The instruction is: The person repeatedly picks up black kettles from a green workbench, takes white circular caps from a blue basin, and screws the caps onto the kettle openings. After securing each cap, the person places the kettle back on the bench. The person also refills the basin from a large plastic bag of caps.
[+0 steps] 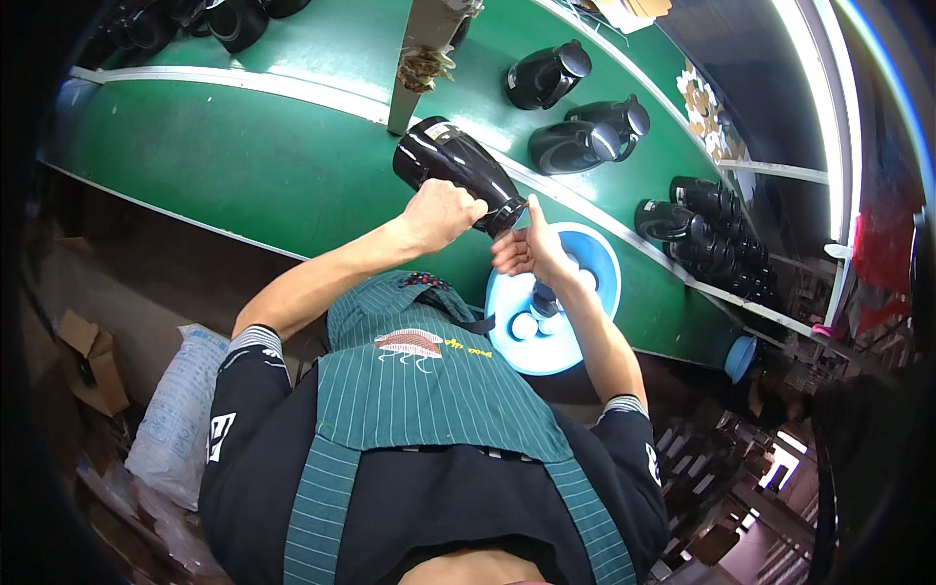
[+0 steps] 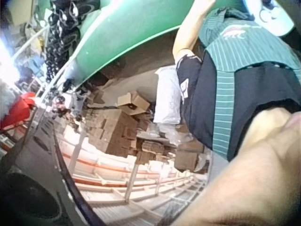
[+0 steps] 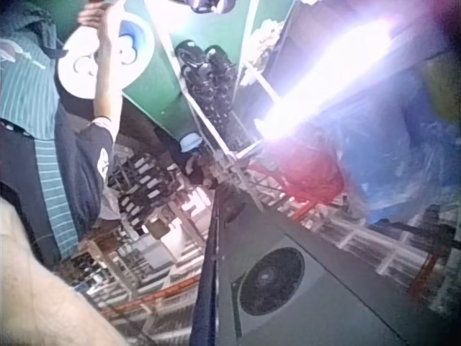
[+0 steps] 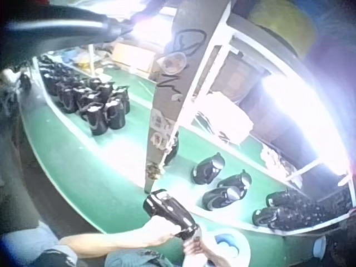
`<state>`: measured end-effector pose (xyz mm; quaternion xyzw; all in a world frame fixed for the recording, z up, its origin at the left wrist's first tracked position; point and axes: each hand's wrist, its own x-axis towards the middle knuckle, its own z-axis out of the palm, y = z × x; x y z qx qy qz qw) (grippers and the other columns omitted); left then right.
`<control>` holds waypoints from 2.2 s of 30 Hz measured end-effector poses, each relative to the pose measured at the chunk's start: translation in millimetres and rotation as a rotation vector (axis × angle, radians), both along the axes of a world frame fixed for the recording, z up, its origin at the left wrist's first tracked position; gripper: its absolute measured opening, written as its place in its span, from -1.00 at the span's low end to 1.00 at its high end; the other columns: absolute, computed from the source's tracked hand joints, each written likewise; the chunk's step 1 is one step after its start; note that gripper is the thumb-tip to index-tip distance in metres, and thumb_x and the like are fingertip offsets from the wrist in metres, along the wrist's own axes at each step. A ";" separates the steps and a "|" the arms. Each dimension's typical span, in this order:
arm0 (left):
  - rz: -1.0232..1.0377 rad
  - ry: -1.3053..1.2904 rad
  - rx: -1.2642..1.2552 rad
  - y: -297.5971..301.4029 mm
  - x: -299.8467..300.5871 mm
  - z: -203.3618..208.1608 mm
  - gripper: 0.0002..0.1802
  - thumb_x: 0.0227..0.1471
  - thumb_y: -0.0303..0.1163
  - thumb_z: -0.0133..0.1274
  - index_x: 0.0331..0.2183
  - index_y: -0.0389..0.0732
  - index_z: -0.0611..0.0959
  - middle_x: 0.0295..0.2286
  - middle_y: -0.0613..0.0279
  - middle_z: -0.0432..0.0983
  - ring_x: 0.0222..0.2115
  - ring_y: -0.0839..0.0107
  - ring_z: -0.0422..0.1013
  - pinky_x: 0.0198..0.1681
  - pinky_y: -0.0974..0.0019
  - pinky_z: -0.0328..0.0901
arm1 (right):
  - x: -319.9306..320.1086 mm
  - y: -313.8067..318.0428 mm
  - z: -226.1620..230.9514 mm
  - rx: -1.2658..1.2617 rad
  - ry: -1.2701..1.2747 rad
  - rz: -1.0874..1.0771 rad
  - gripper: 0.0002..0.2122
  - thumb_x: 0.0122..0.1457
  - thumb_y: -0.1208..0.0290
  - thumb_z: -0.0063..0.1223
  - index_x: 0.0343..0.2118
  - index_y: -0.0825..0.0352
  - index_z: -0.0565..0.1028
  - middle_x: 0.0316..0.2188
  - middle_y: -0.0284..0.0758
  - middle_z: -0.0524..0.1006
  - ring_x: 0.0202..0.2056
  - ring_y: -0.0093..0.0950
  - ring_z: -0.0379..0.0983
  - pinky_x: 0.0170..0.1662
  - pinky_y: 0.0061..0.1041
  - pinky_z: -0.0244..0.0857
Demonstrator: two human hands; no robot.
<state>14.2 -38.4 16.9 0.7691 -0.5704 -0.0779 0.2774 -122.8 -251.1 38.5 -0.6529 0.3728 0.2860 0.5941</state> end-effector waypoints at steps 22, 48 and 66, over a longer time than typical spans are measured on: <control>0.011 -0.174 -0.239 -46.0 13.2 -63.6 -0.89 -0.12 -0.42 0.12 -0.52 -0.06 0.48 -0.61 0.28 0.43 -0.52 0.28 0.49 -0.41 0.16 0.28 | -4.4 1.6 -45.3 0.179 -0.306 -0.755 -0.24 0.26 -0.14 0.20 0.11 0.64 0.39 -0.21 0.07 0.62 -0.26 -0.22 0.68 -0.15 -0.43 0.62; 0.693 0.367 -0.467 34.2 47.4 -123.2 -0.79 0.20 -0.42 0.11 -0.18 -0.27 0.46 -0.28 0.01 0.44 -0.21 0.03 0.43 -0.03 0.10 0.34 | -181.5 -23.5 -171.9 -1.169 0.282 0.134 -0.07 0.04 -0.02 0.37 0.29 0.58 0.18 0.13 0.12 0.39 -0.03 0.06 0.52 0.11 -0.05 0.40; 0.826 0.637 -0.624 -72.8 287.1 -84.2 -0.61 0.18 -0.09 0.17 -0.27 -0.28 0.65 -0.47 0.05 0.60 -0.42 0.22 0.54 -0.27 0.13 0.43 | -111.3 15.9 -43.1 -0.666 -0.591 -0.623 -0.36 0.34 0.28 0.21 0.32 0.53 0.20 0.15 -0.03 0.43 0.15 -0.25 0.42 0.24 -0.31 0.27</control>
